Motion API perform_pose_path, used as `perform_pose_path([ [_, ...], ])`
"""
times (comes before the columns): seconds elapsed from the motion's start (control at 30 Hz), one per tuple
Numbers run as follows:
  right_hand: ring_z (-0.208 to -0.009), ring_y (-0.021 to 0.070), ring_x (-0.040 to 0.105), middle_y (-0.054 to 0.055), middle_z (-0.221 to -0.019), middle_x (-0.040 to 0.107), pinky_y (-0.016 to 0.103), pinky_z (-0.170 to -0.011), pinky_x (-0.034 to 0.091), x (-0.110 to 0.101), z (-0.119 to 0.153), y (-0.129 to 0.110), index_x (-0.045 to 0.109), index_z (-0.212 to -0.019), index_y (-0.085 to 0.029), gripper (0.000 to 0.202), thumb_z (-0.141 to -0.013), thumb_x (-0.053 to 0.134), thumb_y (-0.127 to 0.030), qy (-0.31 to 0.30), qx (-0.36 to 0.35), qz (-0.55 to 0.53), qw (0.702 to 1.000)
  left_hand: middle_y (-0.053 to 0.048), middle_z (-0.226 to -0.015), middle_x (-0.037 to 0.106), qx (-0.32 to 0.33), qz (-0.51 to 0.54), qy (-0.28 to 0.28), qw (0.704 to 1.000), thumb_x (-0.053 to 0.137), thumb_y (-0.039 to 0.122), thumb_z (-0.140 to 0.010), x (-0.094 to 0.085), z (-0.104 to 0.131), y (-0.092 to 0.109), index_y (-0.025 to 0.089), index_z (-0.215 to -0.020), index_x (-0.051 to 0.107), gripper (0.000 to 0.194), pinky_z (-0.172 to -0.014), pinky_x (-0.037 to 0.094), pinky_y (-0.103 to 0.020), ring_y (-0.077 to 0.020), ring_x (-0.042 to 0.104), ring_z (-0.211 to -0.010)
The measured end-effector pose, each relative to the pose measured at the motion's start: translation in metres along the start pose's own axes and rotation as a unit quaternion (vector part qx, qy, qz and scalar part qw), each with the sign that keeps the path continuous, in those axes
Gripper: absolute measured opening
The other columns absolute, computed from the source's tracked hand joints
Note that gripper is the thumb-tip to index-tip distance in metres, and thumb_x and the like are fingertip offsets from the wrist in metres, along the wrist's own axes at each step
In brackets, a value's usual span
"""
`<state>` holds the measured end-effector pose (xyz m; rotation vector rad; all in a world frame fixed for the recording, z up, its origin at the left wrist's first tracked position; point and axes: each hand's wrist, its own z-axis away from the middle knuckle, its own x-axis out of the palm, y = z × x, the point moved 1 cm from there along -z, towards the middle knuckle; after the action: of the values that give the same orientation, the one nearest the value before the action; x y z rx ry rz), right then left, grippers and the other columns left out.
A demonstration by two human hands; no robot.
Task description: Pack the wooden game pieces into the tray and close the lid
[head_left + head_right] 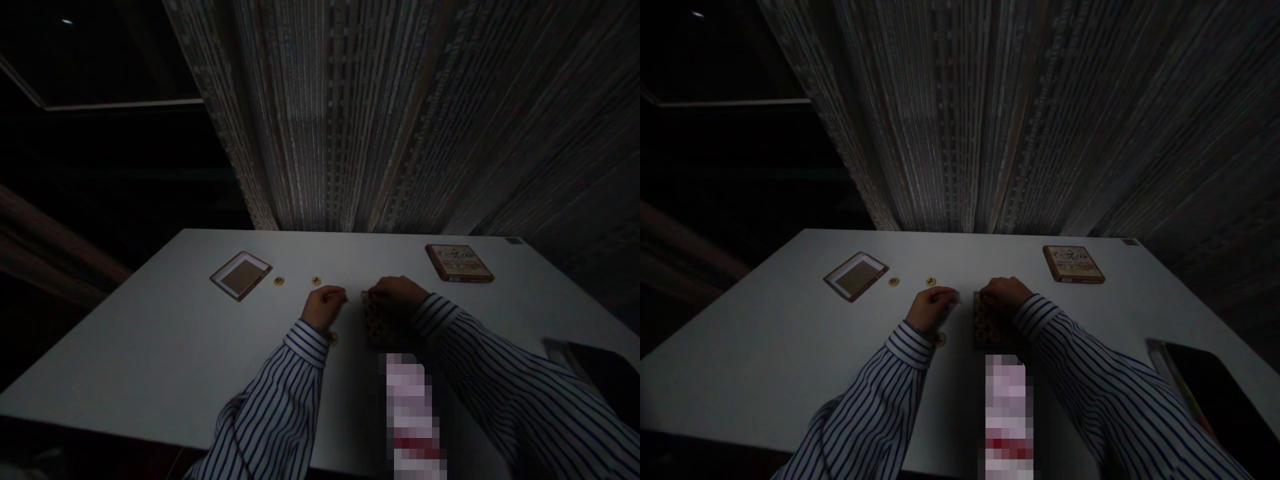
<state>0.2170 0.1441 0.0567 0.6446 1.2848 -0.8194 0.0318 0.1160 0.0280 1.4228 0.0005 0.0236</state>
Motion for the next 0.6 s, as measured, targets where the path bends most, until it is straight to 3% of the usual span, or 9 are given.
perform_pose_path([
  [0.6,-0.090,0.0211,0.057,0.008,-0.097,0.063,0.032,-0.073,0.042,-0.0055,0.0058,0.0013,0.061,-0.101,-0.021,0.030,-0.080,0.040,-0.027,0.033,0.007,-0.010,0.999,-0.001,-0.057,0.064,0.009,0.006,0.007,1.000,0.060,0.016,-0.062,-0.0065,0.0022,0.0052,0.011,-0.068,0.063,0.008,-0.055,0.042,-0.021,-0.0091,0.055,-0.052],
])
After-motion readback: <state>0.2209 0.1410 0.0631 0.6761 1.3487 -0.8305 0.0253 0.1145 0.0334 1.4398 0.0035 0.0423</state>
